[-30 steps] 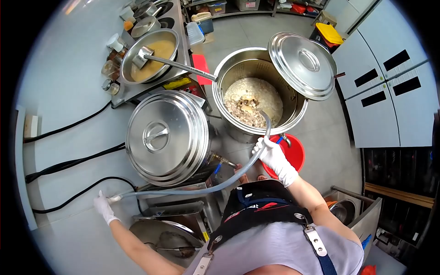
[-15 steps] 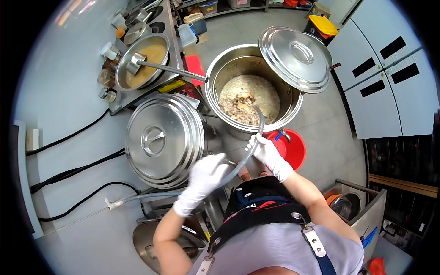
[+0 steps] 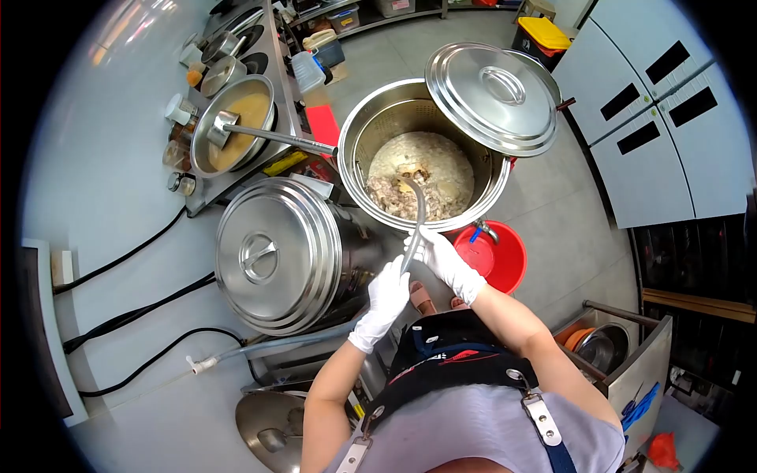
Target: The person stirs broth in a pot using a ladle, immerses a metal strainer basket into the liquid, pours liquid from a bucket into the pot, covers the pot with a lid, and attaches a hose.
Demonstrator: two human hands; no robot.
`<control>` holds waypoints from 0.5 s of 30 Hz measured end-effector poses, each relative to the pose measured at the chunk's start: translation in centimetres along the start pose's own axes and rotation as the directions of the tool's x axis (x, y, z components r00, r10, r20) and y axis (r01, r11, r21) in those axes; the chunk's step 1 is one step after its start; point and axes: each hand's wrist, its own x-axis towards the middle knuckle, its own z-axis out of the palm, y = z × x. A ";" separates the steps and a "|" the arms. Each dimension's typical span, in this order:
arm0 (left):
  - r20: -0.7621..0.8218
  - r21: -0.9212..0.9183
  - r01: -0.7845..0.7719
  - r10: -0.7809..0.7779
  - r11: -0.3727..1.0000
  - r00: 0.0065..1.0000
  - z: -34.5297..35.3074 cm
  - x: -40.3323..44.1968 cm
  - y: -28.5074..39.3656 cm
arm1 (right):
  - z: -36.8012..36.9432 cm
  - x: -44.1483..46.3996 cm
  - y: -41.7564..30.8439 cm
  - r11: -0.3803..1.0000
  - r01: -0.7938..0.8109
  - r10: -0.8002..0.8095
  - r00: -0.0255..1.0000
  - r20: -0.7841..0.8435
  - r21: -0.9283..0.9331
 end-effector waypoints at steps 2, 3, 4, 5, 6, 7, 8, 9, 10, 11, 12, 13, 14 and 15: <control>-0.020 -0.031 0.031 -0.031 0.999 0.999 -0.3 1.0 -0.5 | 0.3 0.6 -0.2 0.998 -0.002 0.002 1.000 -0.005 -0.055; -0.023 -0.047 0.052 -0.053 0.998 0.998 -0.5 1.5 -0.8 | -0.1 0.8 -0.1 0.998 -0.023 0.023 1.000 0.001 -0.067; -0.043 -0.043 0.068 -0.070 0.997 0.997 -0.2 2.0 -1.4 | -0.5 1.1 0.0 0.996 -0.043 0.044 0.999 0.009 -0.080; -0.066 -0.061 0.079 -0.083 0.995 0.994 -0.1 2.5 -1.8 | -0.8 1.3 0.1 0.994 -0.063 0.065 0.998 0.016 -0.092; -0.083 -0.062 0.082 -0.087 0.995 0.993 -0.3 2.9 -2.0 | -0.7 0.9 0.0 0.991 -0.064 0.066 0.998 0.011 -0.120; -0.099 -0.064 0.085 -0.092 0.994 0.991 -0.5 3.3 -2.1 | -0.9 0.7 0.2 0.987 -0.080 0.079 0.997 -0.013 -0.140; -0.116 -0.062 0.077 -0.084 0.995 0.990 -0.3 3.8 -2.7 | -1.2 0.6 0.3 0.982 -0.096 0.092 0.995 -0.037 -0.160; -0.119 -0.068 0.090 -0.098 0.994 0.988 -0.5 4.2 -2.8 | -1.7 0.5 0.5 0.977 -0.113 0.103 0.993 -0.062 -0.179; -0.107 -0.074 0.111 -0.118 0.991 0.987 -0.7 4.6 -2.9 | -2.3 0.4 0.7 0.974 -0.140 0.129 0.989 -0.071 -0.181; -0.095 -0.079 0.130 -0.137 0.988 0.986 -0.8 5.0 -2.9 | -2.8 0.2 0.8 0.969 -0.155 0.138 0.986 -0.096 -0.191; -0.102 -0.079 0.134 -0.142 0.988 0.985 -0.9 5.2 -3.0 | -3.2 0.0 0.9 0.965 -0.170 0.148 0.982 -0.121 -0.202; -0.097 -0.067 0.148 -0.154 0.987 0.983 -0.8 5.4 -3.0 | -3.6 -0.3 1.1 0.959 -0.187 0.158 0.977 -0.145 -0.212; -0.093 -0.056 0.163 -0.167 0.985 0.982 -0.8 5.6 -3.0 | -4.1 -0.5 1.1 0.951 -0.207 0.172 0.971 -0.164 -0.229; -0.089 -0.044 0.177 -0.181 0.983 0.980 -0.7 5.8 -3.0 | -4.7 -0.5 1.1 0.946 -0.240 0.206 0.964 -0.168 -0.220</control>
